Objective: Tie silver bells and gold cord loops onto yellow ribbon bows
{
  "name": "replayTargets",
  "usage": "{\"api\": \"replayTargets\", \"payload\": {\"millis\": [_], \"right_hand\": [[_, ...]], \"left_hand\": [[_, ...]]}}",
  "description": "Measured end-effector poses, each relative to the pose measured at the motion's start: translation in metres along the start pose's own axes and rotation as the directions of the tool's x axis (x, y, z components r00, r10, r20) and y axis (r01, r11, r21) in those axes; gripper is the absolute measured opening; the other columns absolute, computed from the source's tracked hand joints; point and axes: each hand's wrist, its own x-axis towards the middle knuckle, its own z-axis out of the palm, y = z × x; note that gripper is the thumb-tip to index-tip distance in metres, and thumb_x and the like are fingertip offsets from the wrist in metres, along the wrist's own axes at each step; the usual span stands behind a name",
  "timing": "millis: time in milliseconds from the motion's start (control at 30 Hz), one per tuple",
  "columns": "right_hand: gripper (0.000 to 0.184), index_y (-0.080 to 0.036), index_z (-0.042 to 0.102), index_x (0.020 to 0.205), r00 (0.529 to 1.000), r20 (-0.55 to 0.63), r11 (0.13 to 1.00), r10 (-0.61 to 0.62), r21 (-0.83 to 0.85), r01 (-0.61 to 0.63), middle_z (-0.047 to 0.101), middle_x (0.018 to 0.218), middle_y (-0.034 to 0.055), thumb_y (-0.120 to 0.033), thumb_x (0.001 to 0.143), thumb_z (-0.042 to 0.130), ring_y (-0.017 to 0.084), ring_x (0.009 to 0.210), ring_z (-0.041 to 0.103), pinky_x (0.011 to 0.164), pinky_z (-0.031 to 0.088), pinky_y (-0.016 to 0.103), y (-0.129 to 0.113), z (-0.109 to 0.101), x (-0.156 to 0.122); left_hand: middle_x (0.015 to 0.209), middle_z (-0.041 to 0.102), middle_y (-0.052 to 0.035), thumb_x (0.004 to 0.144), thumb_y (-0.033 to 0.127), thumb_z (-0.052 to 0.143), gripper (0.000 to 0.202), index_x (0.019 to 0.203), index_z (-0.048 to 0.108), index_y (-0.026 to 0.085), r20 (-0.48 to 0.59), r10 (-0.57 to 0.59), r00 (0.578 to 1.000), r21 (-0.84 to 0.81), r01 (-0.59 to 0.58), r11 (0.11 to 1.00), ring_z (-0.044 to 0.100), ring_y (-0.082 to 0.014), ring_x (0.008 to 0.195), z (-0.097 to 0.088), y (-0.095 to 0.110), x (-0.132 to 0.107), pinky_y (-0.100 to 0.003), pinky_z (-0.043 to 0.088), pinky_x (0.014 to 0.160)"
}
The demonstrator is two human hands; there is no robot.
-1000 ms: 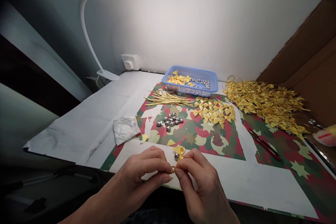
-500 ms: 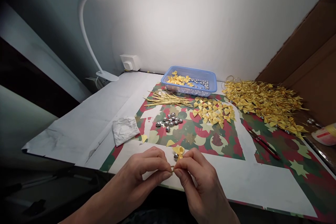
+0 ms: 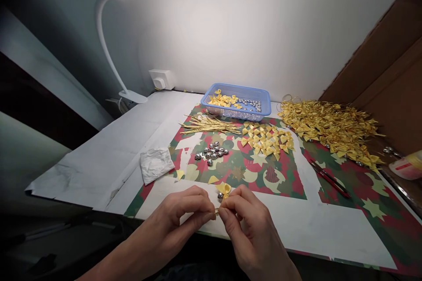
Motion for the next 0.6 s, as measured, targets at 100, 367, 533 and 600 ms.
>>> {"api": "replayTargets", "payload": {"millis": [100, 367, 533, 600], "right_hand": [[0.020, -0.025, 0.063, 0.106, 0.997, -0.071, 1.000, 0.024, 0.015, -0.023, 0.056, 0.093, 0.0019, -0.025, 0.102, 0.044, 0.013, 0.084, 0.056, 0.072, 0.045, 0.023, 0.004, -0.002, 0.002], [0.027, -0.022, 0.062, 0.115, 0.967, -0.241, 0.978, 0.086, -0.162, -0.128, 0.064, 0.094, 0.0040, -0.025, 0.102, 0.039, 0.014, 0.072, 0.059, 0.065, 0.050, 0.025, 0.024, -0.004, 0.008], [0.024, -0.019, 0.061, 0.108, 0.968, -0.233, 0.903, 0.097, -0.388, -0.184, 0.064, 0.101, 0.0078, -0.023, 0.099, 0.039, 0.022, 0.091, 0.062, 0.078, 0.047, 0.035, 0.022, 0.003, 0.012], [0.025, -0.020, 0.061, 0.109, 0.973, -0.198, 0.880, 0.115, -0.433, -0.192, 0.063, 0.098, 0.0075, -0.021, 0.098, 0.038, 0.023, 0.088, 0.062, 0.075, 0.046, 0.036, 0.018, 0.004, 0.017]], "left_hand": [[0.073, 0.058, 0.0012, 0.096, 0.023, 0.054, 0.026, 0.072, 0.064, 0.018, -0.007, -0.039, 0.999, -0.083, 0.038, 0.996, 0.054, -0.0144, 0.073, -0.002, -0.002, 0.000, -0.025, 0.041, 0.068], [0.078, 0.062, -0.0015, 0.095, 0.030, 0.054, 0.024, 0.078, 0.064, 0.017, 0.041, -0.150, 0.988, -0.260, 0.156, 0.953, 0.057, -0.0150, 0.072, -0.010, -0.014, 0.007, -0.026, 0.047, 0.067], [0.073, 0.059, 0.0007, 0.095, 0.028, 0.053, 0.022, 0.080, 0.064, 0.017, 0.009, -0.152, 0.988, -0.161, 0.151, 0.975, 0.054, -0.0137, 0.066, -0.010, -0.016, 0.017, -0.025, 0.046, 0.063], [0.072, 0.059, 0.0011, 0.096, 0.029, 0.053, 0.022, 0.081, 0.065, 0.017, 0.040, -0.153, 0.987, -0.166, 0.157, 0.973, 0.053, -0.0135, 0.066, -0.010, -0.015, 0.018, -0.024, 0.045, 0.063]]}}
